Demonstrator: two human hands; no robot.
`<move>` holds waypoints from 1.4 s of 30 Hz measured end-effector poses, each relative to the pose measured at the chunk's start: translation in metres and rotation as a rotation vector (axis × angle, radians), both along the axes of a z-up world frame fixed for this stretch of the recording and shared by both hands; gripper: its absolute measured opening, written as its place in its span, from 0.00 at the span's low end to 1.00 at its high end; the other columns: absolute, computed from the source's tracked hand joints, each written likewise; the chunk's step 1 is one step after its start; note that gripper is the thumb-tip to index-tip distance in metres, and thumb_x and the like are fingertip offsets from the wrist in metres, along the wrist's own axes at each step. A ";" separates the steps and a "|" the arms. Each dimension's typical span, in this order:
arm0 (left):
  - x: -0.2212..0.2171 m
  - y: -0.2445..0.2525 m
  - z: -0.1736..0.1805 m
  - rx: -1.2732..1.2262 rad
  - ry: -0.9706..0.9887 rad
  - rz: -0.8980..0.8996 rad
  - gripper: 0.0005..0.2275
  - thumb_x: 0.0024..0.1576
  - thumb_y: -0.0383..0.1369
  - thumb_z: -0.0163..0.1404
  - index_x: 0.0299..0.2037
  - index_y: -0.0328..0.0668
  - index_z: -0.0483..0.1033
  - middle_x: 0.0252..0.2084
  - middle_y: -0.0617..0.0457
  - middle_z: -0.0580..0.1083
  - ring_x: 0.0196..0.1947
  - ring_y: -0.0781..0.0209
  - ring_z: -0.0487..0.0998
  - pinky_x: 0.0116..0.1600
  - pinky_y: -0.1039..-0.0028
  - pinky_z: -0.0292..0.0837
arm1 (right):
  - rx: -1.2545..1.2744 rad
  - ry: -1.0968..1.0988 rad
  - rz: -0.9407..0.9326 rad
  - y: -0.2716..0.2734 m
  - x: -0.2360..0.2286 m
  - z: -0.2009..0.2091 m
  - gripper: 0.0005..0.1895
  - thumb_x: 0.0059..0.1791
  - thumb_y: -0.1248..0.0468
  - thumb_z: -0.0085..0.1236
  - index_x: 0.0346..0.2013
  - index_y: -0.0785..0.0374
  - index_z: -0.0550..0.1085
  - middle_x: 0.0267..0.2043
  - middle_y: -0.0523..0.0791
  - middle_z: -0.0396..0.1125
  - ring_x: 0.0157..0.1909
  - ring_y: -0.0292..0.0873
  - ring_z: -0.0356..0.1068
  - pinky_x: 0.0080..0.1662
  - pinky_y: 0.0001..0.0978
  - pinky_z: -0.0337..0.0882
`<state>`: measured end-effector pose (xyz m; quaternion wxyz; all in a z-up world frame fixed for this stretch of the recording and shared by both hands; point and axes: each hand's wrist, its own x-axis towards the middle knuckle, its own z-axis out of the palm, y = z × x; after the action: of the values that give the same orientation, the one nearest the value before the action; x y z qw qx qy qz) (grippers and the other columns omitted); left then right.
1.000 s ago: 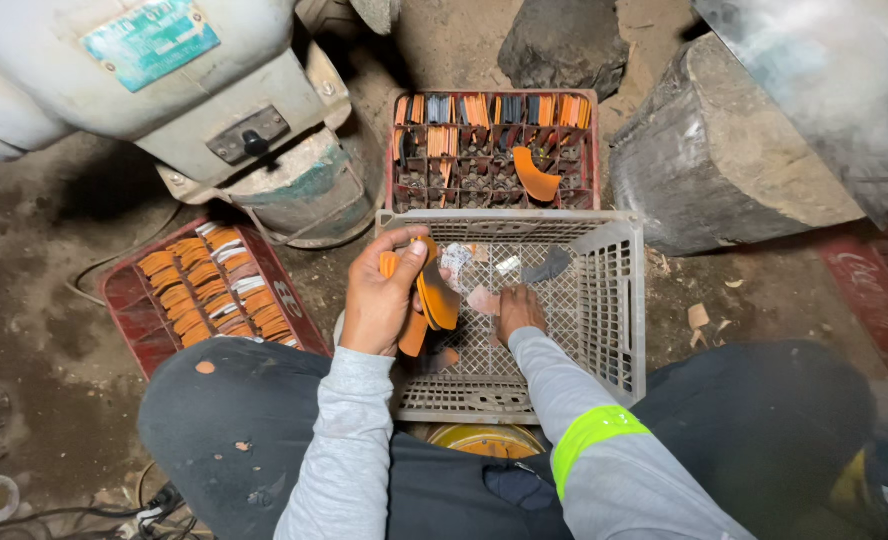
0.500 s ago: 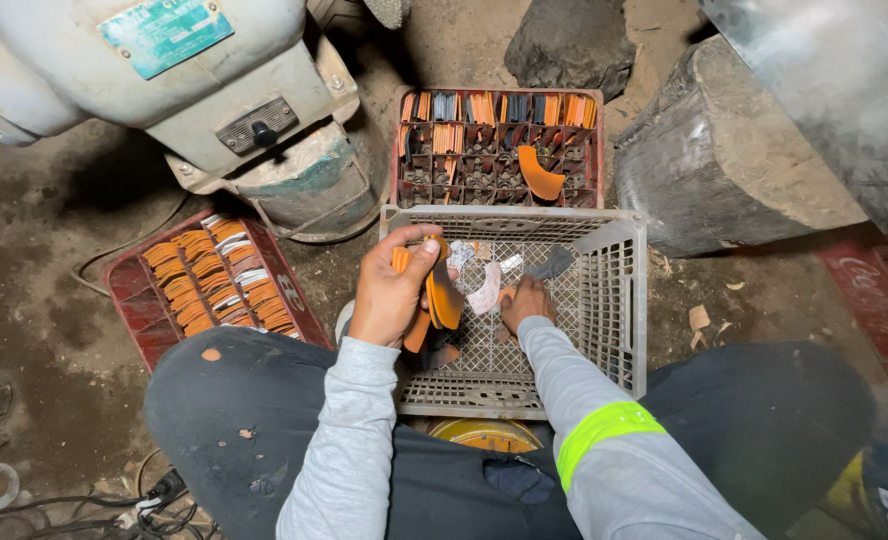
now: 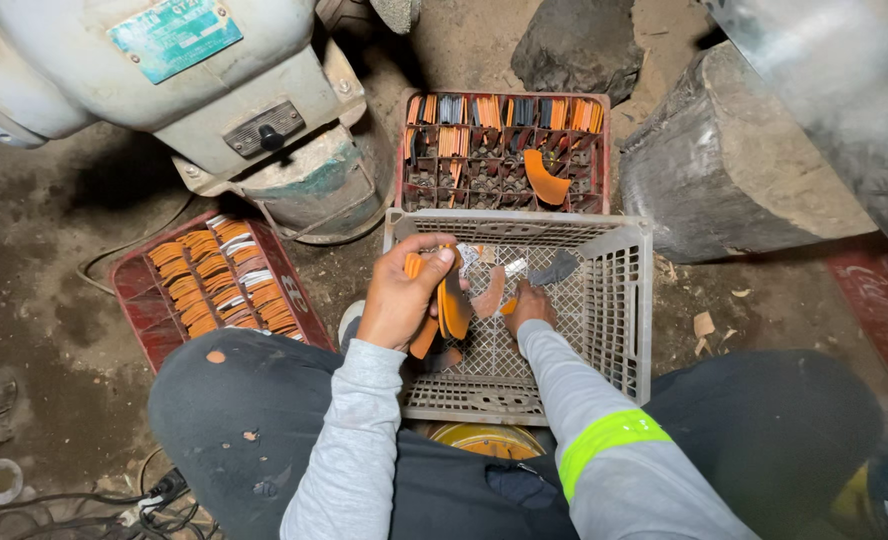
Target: The person sits on the floor and sorts orange plastic pieces from a grey crate into a red crate. They pick up pieces, inspect them, and place them into the red crate, occasionally handling multiple pieces at once.
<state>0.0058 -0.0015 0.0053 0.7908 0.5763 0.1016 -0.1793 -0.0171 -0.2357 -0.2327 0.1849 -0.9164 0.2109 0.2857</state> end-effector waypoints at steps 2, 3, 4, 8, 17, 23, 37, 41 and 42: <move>-0.001 -0.003 -0.006 0.024 0.005 -0.007 0.12 0.61 0.31 0.54 0.53 0.36 0.77 0.35 0.52 0.77 0.32 0.64 0.83 0.25 0.79 0.71 | 0.054 0.023 -0.018 -0.003 0.006 0.002 0.24 0.46 0.65 0.66 0.56 0.63 0.71 0.54 0.57 0.71 0.55 0.59 0.74 0.58 0.45 0.74; -0.001 -0.006 -0.009 0.034 0.003 -0.013 0.12 0.61 0.30 0.55 0.52 0.36 0.77 0.35 0.53 0.77 0.32 0.64 0.83 0.27 0.78 0.73 | 0.073 0.005 -0.005 -0.006 0.013 0.006 0.23 0.45 0.67 0.66 0.54 0.64 0.71 0.52 0.57 0.72 0.53 0.59 0.74 0.57 0.46 0.74; -0.001 -0.009 -0.012 0.030 -0.008 -0.022 0.11 0.60 0.30 0.55 0.52 0.36 0.78 0.35 0.53 0.77 0.32 0.64 0.83 0.29 0.78 0.74 | 0.091 -0.014 0.008 -0.010 0.018 0.012 0.22 0.45 0.69 0.65 0.52 0.65 0.72 0.50 0.58 0.73 0.52 0.59 0.74 0.55 0.46 0.74; 0.001 -0.015 -0.020 0.241 -0.128 -0.064 0.10 0.59 0.31 0.57 0.49 0.37 0.80 0.33 0.49 0.78 0.33 0.57 0.81 0.37 0.71 0.76 | 0.272 -0.166 0.083 -0.020 0.041 0.061 0.21 0.42 0.72 0.62 0.50 0.62 0.74 0.48 0.55 0.74 0.48 0.53 0.75 0.52 0.42 0.74; -0.008 -0.026 -0.032 0.807 -0.308 -0.132 0.11 0.54 0.35 0.60 0.45 0.44 0.82 0.42 0.39 0.80 0.44 0.40 0.81 0.51 0.59 0.75 | 0.956 -0.540 -0.092 -0.047 -0.004 0.184 0.15 0.48 0.77 0.58 0.50 0.70 0.71 0.43 0.49 0.68 0.44 0.39 0.72 0.44 0.28 0.73; -0.006 -0.038 -0.030 0.108 -0.057 -0.106 0.13 0.58 0.32 0.57 0.51 0.38 0.80 0.34 0.52 0.80 0.31 0.64 0.79 0.31 0.75 0.71 | 1.325 -0.383 -0.481 -0.027 -0.030 0.210 0.12 0.52 0.72 0.48 0.50 0.67 0.70 0.46 0.50 0.73 0.44 0.42 0.77 0.44 0.36 0.80; -0.008 -0.039 -0.004 -0.234 0.022 -0.144 0.18 0.61 0.34 0.52 0.60 0.37 0.73 0.47 0.48 0.81 0.31 0.68 0.79 0.28 0.80 0.73 | 1.374 -0.276 -0.437 -0.023 -0.028 0.213 0.11 0.53 0.71 0.48 0.50 0.68 0.71 0.43 0.47 0.73 0.41 0.39 0.74 0.41 0.33 0.78; -0.004 -0.037 -0.004 -0.192 -0.009 -0.102 0.16 0.61 0.33 0.54 0.58 0.34 0.75 0.46 0.44 0.81 0.34 0.65 0.80 0.29 0.80 0.73 | 1.155 -0.239 -0.307 -0.022 -0.024 0.209 0.09 0.52 0.69 0.52 0.46 0.66 0.73 0.39 0.47 0.73 0.37 0.40 0.75 0.37 0.33 0.78; -0.003 -0.033 -0.003 -0.178 -0.027 -0.083 0.16 0.62 0.32 0.54 0.57 0.32 0.75 0.46 0.43 0.81 0.35 0.64 0.80 0.30 0.80 0.73 | 1.050 -0.271 -0.247 -0.028 -0.021 0.205 0.08 0.52 0.68 0.53 0.46 0.65 0.74 0.38 0.47 0.74 0.37 0.40 0.75 0.37 0.34 0.77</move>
<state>0.0024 -0.0347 0.0019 0.8319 0.5100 0.0507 -0.2127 -0.0376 -0.2635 -0.0277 0.6744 -0.6982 0.1201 0.2080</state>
